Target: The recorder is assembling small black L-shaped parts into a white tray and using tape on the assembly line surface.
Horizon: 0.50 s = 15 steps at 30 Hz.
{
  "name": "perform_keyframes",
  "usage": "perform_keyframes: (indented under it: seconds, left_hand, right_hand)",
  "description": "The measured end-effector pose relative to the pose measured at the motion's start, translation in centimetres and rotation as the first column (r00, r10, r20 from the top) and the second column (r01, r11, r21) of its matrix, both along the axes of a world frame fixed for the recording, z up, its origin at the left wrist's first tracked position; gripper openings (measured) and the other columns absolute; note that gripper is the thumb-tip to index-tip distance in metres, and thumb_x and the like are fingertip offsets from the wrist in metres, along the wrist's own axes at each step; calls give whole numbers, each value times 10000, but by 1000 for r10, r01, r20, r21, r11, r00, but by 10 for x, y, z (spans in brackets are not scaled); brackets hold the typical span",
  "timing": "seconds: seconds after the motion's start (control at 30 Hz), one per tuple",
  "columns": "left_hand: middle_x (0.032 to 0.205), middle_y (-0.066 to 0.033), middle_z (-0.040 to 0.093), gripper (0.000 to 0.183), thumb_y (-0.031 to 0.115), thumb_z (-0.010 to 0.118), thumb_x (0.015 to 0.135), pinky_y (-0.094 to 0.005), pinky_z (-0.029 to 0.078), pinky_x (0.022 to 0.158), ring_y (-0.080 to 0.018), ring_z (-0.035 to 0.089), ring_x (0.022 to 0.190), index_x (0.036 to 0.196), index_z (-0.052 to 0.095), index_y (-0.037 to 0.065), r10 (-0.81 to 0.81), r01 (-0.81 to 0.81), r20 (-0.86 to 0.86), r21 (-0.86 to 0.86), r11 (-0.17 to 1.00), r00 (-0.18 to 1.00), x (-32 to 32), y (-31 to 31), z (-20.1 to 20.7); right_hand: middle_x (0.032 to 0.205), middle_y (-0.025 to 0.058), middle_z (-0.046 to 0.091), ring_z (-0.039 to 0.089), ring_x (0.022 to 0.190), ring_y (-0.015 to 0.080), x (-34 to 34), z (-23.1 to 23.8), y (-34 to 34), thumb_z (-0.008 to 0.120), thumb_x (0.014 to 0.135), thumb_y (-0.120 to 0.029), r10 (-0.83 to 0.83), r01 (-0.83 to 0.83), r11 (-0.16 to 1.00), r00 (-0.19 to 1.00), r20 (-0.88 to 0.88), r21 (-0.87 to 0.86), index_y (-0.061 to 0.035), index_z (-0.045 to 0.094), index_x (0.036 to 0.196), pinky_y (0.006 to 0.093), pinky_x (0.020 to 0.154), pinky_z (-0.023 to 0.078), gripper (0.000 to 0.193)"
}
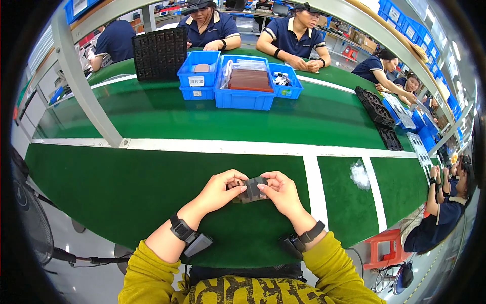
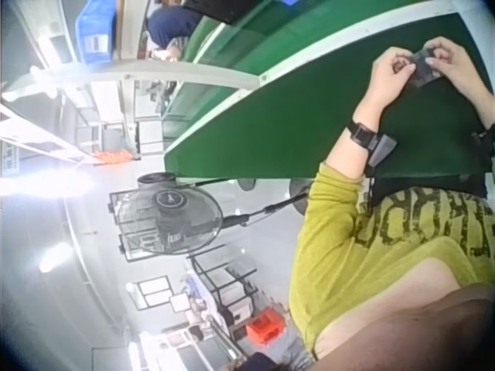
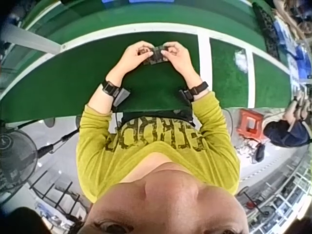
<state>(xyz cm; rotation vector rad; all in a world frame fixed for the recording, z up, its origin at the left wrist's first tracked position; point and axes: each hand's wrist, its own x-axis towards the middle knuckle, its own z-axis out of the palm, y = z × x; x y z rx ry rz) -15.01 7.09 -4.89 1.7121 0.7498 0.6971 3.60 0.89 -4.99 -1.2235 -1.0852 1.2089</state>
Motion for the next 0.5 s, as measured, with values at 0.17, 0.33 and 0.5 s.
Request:
perform_keyframes:
  seconds: [0.17,0.33,0.5]
  left_hand:
    - [784,9,583,189,70,607,804,-203,430,653,-47,526,715,981,572,13,5,-5,-8,14,1000,1000,1,0,2]
    - [776,9,586,173,74,595,813,-200,433,641,-44,524,698,974,578,13,17,-17,1,12,1000,1000,1,1,-2]
    - [751,14,580,157,67,592,812,-195,428,623,-36,507,672,958,584,10,41,-40,-16,23,999,999,2,-1,3]
  right_hand:
    - [785,69,613,593,668,92,2,1,0,586,799,14,13,-13,1000,1000,23,3,32,486,1025,202,587,492,248]
    - [785,68,612,593,673,92,1,1,0,585,802,10,15,-15,1000,1000,25,-1,32,487,1025,206,596,498,245]
    - [780,60,608,590,690,89,2,1,0,578,809,5,16,-17,1000,999,41,12,37,484,1035,209,603,504,246]
